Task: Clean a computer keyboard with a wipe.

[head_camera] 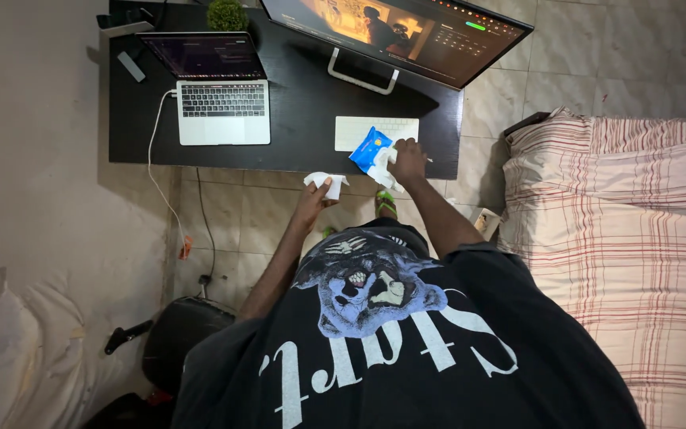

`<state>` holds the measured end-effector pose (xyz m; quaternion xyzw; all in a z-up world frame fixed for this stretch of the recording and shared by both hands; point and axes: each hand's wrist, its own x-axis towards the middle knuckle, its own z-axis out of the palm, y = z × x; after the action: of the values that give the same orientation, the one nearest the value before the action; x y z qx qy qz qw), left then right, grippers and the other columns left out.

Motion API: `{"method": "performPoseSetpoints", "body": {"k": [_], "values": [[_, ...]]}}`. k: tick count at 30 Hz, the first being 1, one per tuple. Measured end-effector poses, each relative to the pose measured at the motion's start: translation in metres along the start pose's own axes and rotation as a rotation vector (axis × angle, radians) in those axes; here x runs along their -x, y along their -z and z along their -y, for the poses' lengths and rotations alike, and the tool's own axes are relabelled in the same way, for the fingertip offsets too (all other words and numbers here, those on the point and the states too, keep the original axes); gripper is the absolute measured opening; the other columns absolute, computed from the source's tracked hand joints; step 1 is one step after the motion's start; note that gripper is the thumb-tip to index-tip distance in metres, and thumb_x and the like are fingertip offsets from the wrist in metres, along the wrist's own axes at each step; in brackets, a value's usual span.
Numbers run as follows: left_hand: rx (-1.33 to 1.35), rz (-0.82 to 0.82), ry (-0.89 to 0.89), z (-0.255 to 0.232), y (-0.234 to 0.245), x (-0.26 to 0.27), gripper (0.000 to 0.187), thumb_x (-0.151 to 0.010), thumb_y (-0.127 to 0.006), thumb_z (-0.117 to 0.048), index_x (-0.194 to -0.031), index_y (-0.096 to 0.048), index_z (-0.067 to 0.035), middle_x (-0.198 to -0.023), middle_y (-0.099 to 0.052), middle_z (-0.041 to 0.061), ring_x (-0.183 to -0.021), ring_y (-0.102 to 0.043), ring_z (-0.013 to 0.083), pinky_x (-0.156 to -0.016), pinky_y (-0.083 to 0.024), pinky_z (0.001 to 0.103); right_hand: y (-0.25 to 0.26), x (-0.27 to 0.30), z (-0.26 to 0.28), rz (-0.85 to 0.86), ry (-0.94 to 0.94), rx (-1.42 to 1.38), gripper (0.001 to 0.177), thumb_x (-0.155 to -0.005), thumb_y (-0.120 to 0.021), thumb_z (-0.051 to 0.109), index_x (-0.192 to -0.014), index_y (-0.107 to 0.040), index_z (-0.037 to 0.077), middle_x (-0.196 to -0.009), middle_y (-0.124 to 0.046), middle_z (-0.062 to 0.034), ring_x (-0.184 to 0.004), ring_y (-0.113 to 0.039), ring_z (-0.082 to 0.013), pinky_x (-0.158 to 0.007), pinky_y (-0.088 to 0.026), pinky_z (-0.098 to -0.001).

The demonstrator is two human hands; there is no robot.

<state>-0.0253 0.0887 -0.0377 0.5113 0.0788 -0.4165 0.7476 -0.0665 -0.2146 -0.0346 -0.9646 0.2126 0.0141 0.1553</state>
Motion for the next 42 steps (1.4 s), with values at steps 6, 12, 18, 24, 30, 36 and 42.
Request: {"method": "performPoseSetpoints", "body": {"k": [6, 12, 18, 24, 30, 36, 42], "values": [[-0.005, 0.004, -0.004, 0.006, 0.018, 0.000, 0.034, -0.102, -0.064, -0.039, -0.119, -0.065, -0.009, -0.106, -0.070, 0.003, -0.095, -0.068, 0.0140, -0.082, -0.060, 0.036, 0.004, -0.013, 0.012, 0.184, 0.054, 0.240, 0.062, -0.072, -0.083, 0.027, -0.121, -0.055, 0.002, -0.118, -0.058, -0.0185, -0.115, -0.056, -0.0366, -0.084, -0.048, -0.0569], [-0.024, -0.029, 0.023, 0.000, 0.027, 0.016, 0.035, -0.100, -0.064, -0.038, -0.122, -0.064, -0.011, -0.109, -0.069, 0.001, -0.096, -0.066, 0.0136, -0.081, -0.060, 0.036, -0.026, -0.033, -0.042, 0.175, 0.174, 0.160, 0.050, -0.081, -0.078, 0.017, -0.122, -0.054, 0.003, -0.121, -0.061, -0.0181, -0.113, -0.061, -0.0361, -0.091, -0.055, -0.0508], [-0.023, -0.019, 0.042, 0.018, 0.043, 0.013, 0.036, -0.100, -0.066, -0.038, -0.121, -0.065, -0.008, -0.107, -0.069, 0.004, -0.095, -0.067, 0.0157, -0.081, -0.061, 0.037, 0.003, -0.015, -0.018, 0.063, 0.181, 0.105, 0.051, -0.072, -0.082, 0.011, -0.114, -0.054, 0.002, -0.114, -0.060, -0.0198, -0.109, -0.059, -0.0409, -0.088, -0.051, -0.0523], [-0.025, 0.015, 0.065, 0.019, 0.043, 0.012, 0.038, -0.099, -0.065, -0.040, -0.122, -0.065, -0.010, -0.107, -0.070, 0.003, -0.095, -0.069, 0.0163, -0.080, -0.061, 0.036, 0.002, 0.018, -0.019, -0.081, 0.140, -0.082, 0.038, -0.077, -0.072, -0.004, -0.111, -0.066, 0.010, -0.119, -0.058, -0.0159, -0.115, -0.059, -0.0370, -0.096, -0.050, -0.0472], [-0.047, 0.044, 0.056, 0.019, 0.045, 0.011, 0.042, -0.100, -0.065, -0.042, -0.125, -0.064, -0.008, -0.108, -0.070, 0.005, -0.097, -0.069, 0.0188, -0.082, -0.061, 0.038, 0.020, 0.042, 0.001, -0.088, 0.186, -0.067, 0.036, -0.084, -0.072, 0.017, -0.119, -0.072, 0.008, -0.129, -0.053, -0.0207, -0.116, -0.052, -0.0410, -0.092, -0.044, -0.0542], [-0.060, 0.039, 0.040, 0.009, 0.048, 0.020, 0.043, -0.100, -0.064, -0.043, -0.125, -0.063, -0.008, -0.109, -0.070, 0.005, -0.097, -0.070, 0.0202, -0.082, -0.061, 0.038, 0.003, 0.024, 0.003, -0.017, -0.022, 0.036, 0.024, -0.097, -0.066, 0.029, -0.102, -0.078, 0.009, -0.131, -0.055, -0.0144, -0.122, -0.052, -0.0364, -0.099, -0.043, -0.0568], [0.008, 0.022, 0.030, 0.016, 0.070, 0.033, 0.045, -0.099, -0.066, -0.041, -0.129, -0.059, -0.008, -0.109, -0.070, 0.007, -0.097, -0.071, 0.0218, -0.083, -0.061, 0.040, -0.039, 0.036, -0.034, -0.186, 0.013, -0.011, 0.020, -0.100, -0.064, 0.023, -0.110, -0.077, 0.011, -0.145, -0.049, -0.0231, -0.131, -0.049, -0.0404, -0.111, -0.045, -0.0508]]}}
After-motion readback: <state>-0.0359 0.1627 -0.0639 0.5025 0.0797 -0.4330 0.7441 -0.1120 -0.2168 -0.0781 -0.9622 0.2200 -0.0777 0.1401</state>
